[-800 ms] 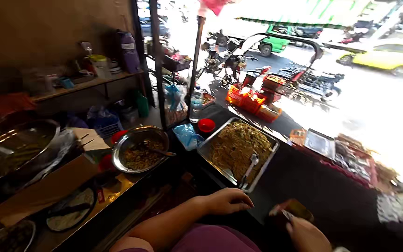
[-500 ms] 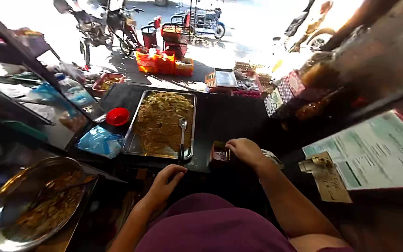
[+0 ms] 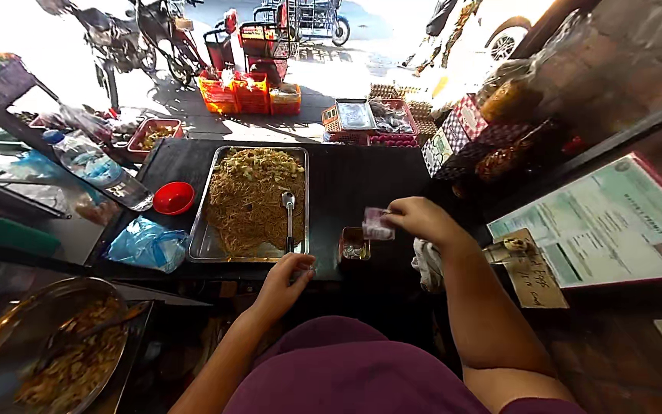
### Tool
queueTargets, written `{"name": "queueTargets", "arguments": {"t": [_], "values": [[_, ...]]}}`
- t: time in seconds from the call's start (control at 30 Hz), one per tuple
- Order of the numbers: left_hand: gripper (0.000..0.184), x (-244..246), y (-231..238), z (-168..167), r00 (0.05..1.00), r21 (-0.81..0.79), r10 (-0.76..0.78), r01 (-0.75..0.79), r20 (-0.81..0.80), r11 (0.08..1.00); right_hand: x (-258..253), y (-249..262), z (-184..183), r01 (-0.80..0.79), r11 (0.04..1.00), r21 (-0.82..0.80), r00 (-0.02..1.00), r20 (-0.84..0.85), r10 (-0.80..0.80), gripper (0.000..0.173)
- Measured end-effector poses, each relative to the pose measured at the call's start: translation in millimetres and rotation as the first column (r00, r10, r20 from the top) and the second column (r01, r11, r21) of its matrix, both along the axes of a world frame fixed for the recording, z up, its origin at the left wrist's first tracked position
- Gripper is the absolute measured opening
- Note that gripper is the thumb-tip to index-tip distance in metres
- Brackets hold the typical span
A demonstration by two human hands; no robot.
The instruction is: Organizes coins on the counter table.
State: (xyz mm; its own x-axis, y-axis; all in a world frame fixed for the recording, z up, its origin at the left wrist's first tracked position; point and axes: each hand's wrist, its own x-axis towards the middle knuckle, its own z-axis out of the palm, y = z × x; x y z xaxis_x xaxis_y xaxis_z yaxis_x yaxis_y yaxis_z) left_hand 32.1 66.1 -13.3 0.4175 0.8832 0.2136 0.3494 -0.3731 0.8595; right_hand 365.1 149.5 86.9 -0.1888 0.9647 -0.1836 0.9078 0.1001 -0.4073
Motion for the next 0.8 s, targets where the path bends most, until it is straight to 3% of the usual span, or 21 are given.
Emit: {"name": "queueTargets", "arguments": {"t": [0.07,0.17,0.27,0.33,0.47,0.57,0.63,0.67,0.7,0.73,0.8], "values": [[0.066,21,17,-2,0.992,-0.059,-0.014,0.006,-0.125,0.998,40,11,-7,0.067,0.998,-0.006,0.99,-0.127,-0.067,0.03],[0.12,63,53,-17,0.933,-0.211,-0.095,0.02,-0.348,0.977,81,41,-62,0.111,0.952,-0.284,0.97,-0.177,-0.166,0.04],[0.141,98,85,-42,0.872,-0.345,-0.193,0.029,-0.45,0.938,81,49,-138,0.198,0.839,-0.508,0.96,-0.071,-0.27,0.048],[0.138,110,96,-54,0.867,-0.361,-0.228,0.061,-0.443,0.931,65,49,-149,0.307,0.822,-0.479,0.946,0.062,-0.318,0.05],[0.111,109,94,-62,0.887,-0.247,-0.253,0.164,-0.386,0.955,42,43,-146,0.486,0.841,-0.24,0.872,0.203,-0.446,0.043],[0.103,105,85,-62,0.915,-0.109,-0.218,0.192,-0.339,0.975,43,37,-142,0.509,0.851,-0.126,0.86,0.119,-0.497,0.062],[0.104,104,83,-53,0.914,-0.076,-0.18,0.163,-0.363,0.984,46,27,-140,0.582,0.812,-0.041,0.797,-0.169,-0.58,0.054],[0.105,105,84,-48,0.912,-0.08,-0.17,0.151,-0.373,0.985,45,21,-141,0.627,0.776,-0.07,0.706,-0.369,-0.604,0.043],[0.106,105,87,-41,0.909,-0.08,-0.162,0.142,-0.384,0.987,38,15,-144,0.649,0.737,-0.187,0.551,-0.552,-0.626,0.032],[0.106,106,92,-35,0.899,-0.084,-0.162,0.139,-0.408,0.987,26,7,-149,0.611,0.701,-0.368,0.31,-0.704,-0.639,0.029],[0.104,110,100,-23,0.856,-0.083,-0.171,0.15,-0.487,0.985,-2,-13,-158,0.376,0.619,-0.689,-0.216,-0.715,-0.665,0.028]]}}
